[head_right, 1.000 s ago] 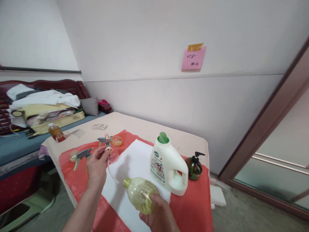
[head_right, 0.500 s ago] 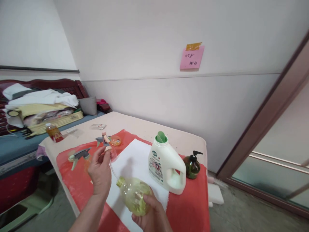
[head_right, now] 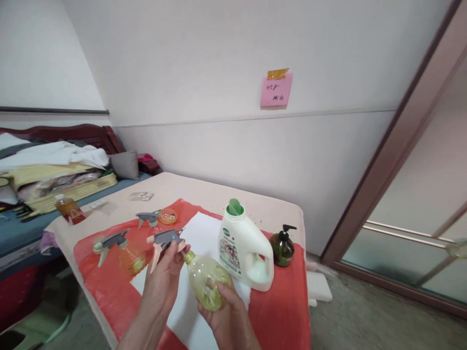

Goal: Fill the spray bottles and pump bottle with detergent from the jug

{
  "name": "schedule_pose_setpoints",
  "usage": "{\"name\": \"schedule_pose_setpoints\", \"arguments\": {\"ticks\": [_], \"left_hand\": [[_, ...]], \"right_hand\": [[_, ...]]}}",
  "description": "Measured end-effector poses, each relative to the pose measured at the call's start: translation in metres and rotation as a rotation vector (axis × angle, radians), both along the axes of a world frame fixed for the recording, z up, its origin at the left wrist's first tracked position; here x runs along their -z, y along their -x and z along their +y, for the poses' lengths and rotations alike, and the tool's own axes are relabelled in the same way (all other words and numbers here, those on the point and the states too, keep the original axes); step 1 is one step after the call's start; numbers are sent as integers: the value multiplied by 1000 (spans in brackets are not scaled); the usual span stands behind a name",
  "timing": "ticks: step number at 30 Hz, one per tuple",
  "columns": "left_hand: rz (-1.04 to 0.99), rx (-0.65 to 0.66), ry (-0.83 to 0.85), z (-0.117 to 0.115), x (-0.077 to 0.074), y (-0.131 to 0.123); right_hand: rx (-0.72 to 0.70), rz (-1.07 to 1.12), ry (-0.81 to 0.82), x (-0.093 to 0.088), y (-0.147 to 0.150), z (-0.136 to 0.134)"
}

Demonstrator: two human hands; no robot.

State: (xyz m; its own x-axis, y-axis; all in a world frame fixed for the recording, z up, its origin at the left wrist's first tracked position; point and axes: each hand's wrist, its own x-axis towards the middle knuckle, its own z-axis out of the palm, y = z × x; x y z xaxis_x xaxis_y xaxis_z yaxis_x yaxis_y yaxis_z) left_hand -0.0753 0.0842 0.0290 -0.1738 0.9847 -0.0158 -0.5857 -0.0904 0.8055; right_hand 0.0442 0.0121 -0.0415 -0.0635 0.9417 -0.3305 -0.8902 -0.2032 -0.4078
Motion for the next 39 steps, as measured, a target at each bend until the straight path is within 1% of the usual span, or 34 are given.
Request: {"name": "schedule_pose_setpoints", "arguments": {"ticks": [3,7,11,14,16,18,21,25,28,31,33,35,37,39], "left_hand": [[4,39,39,0,3,0],[-12,65,61,-2,5,-3],[-70,104,92,-8,4,-10],[-111,87,70,-8,2,-11],[-150,83,54,-5,2,-7],[-197,97,60,0,2,-1],[-244,132,123,5,4,5],[-246,172,205,3,4,1],[-250,182,206,4,2,0],[-274,198,225,10,1,8],[-266,196,235,15,1,15],[-214,169,207,15,2,18],[-128,141,139,11,2,16],[-59,150,78,3,2,9]], "right_hand": [[7,-32,-45,-8,-4,-2],[31,-58,-56,-15,-3,-4],[37,-56,-98,-12,0,-4],[28,-44,-141,-8,0,-2],[28,-35,-149,-7,0,-2],[22,-34,-164,-9,0,-3],[12,-56,-190,-13,0,-5],[9,-72,-182,-13,-1,-6],[11,-82,-165,-13,-3,-6],[-7,-102,-158,-18,-3,-6],[-6,-132,-142,-23,-2,-7],[10,-163,-116,-26,-1,-7],[11,-172,-94,-27,0,-7],[2,-164,-79,-25,0,-7]]}}
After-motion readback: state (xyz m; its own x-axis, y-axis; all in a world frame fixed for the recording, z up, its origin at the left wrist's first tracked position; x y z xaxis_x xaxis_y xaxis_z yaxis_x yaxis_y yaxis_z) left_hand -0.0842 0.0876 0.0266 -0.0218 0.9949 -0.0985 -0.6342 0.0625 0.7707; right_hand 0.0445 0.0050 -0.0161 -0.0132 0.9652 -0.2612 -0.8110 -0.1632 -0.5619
